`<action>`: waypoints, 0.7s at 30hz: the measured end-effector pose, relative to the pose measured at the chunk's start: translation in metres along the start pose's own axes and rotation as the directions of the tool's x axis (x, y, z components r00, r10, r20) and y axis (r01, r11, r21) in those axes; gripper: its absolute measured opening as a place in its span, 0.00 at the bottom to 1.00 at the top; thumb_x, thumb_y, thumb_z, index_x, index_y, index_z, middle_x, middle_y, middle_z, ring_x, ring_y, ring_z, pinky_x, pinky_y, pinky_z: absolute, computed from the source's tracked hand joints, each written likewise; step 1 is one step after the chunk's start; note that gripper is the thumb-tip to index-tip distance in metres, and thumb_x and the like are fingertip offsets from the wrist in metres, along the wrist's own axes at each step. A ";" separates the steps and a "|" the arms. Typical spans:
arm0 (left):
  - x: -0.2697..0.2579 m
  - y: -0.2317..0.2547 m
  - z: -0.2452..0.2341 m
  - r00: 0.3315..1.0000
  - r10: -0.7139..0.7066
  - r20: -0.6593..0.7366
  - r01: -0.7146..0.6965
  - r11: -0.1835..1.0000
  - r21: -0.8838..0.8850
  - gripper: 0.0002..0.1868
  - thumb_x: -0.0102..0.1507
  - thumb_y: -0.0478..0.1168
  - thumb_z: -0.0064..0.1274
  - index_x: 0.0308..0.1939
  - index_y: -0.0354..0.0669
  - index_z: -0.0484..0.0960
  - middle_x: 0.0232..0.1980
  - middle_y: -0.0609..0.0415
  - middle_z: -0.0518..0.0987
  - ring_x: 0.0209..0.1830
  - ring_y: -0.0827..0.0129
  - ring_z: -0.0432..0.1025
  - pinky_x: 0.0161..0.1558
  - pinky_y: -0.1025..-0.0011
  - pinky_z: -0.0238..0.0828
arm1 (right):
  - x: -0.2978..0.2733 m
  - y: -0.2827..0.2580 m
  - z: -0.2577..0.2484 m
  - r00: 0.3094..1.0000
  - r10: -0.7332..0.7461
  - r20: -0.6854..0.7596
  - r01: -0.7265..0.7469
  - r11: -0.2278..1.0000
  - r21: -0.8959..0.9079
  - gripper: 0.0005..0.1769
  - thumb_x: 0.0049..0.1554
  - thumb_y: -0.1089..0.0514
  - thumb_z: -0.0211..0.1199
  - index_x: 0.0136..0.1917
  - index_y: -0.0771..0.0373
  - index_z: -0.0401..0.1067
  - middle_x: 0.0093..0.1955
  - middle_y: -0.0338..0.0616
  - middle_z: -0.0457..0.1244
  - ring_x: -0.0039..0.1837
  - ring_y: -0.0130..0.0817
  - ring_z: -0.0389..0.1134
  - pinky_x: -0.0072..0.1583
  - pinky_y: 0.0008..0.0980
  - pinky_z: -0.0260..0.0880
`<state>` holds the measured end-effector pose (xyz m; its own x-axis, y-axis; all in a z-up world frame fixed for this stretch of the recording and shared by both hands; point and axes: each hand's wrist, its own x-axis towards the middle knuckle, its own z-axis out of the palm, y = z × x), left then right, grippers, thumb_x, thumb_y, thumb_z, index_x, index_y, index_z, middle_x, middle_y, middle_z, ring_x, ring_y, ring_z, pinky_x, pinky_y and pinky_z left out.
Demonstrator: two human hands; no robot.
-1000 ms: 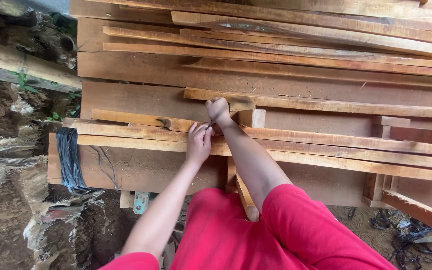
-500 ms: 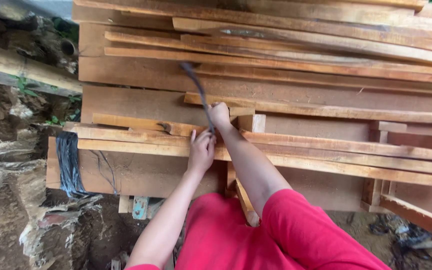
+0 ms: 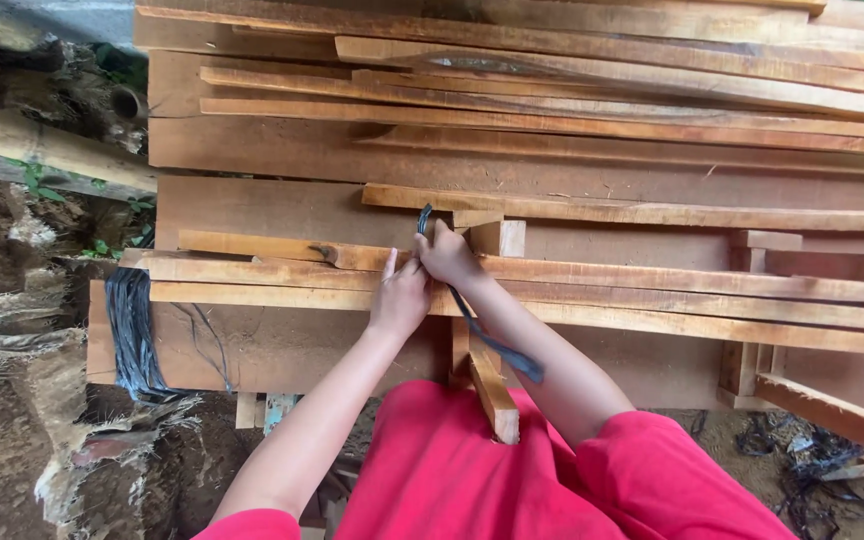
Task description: Tying together long pieces of wood into bundles using black plastic strips.
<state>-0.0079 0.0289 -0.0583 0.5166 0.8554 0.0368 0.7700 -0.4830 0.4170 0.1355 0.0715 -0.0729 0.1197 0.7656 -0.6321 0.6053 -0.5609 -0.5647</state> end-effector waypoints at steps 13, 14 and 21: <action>-0.007 -0.010 0.016 0.999 0.011 -0.051 -0.012 1.000 -0.022 0.05 0.62 0.43 0.55 0.35 0.47 0.81 0.40 0.54 0.80 0.58 0.63 0.78 0.75 0.53 0.53 | 0.013 -0.014 -0.008 0.997 0.052 0.055 -0.050 0.998 -0.025 0.11 0.54 0.45 0.65 0.37 0.50 0.81 0.40 0.47 0.72 0.54 0.49 0.74 0.53 0.45 0.76; -0.007 -0.010 0.017 0.998 0.008 -0.054 -0.010 0.999 -0.040 0.06 0.62 0.43 0.55 0.34 0.47 0.81 0.39 0.54 0.80 0.57 0.62 0.78 0.75 0.54 0.54 | 0.020 -0.011 -0.002 0.998 0.050 0.045 -0.047 0.997 -0.067 0.11 0.54 0.44 0.65 0.36 0.49 0.81 0.38 0.45 0.71 0.53 0.47 0.75 0.53 0.43 0.76; -0.013 -0.015 0.030 0.998 -0.017 -0.065 0.013 0.998 -0.064 0.05 0.63 0.43 0.53 0.35 0.48 0.79 0.40 0.56 0.79 0.58 0.63 0.77 0.74 0.54 0.57 | 0.038 -0.007 0.006 1.000 0.023 -0.003 -0.022 0.998 0.056 0.13 0.56 0.47 0.62 0.35 0.52 0.80 0.35 0.49 0.70 0.50 0.51 0.74 0.51 0.45 0.74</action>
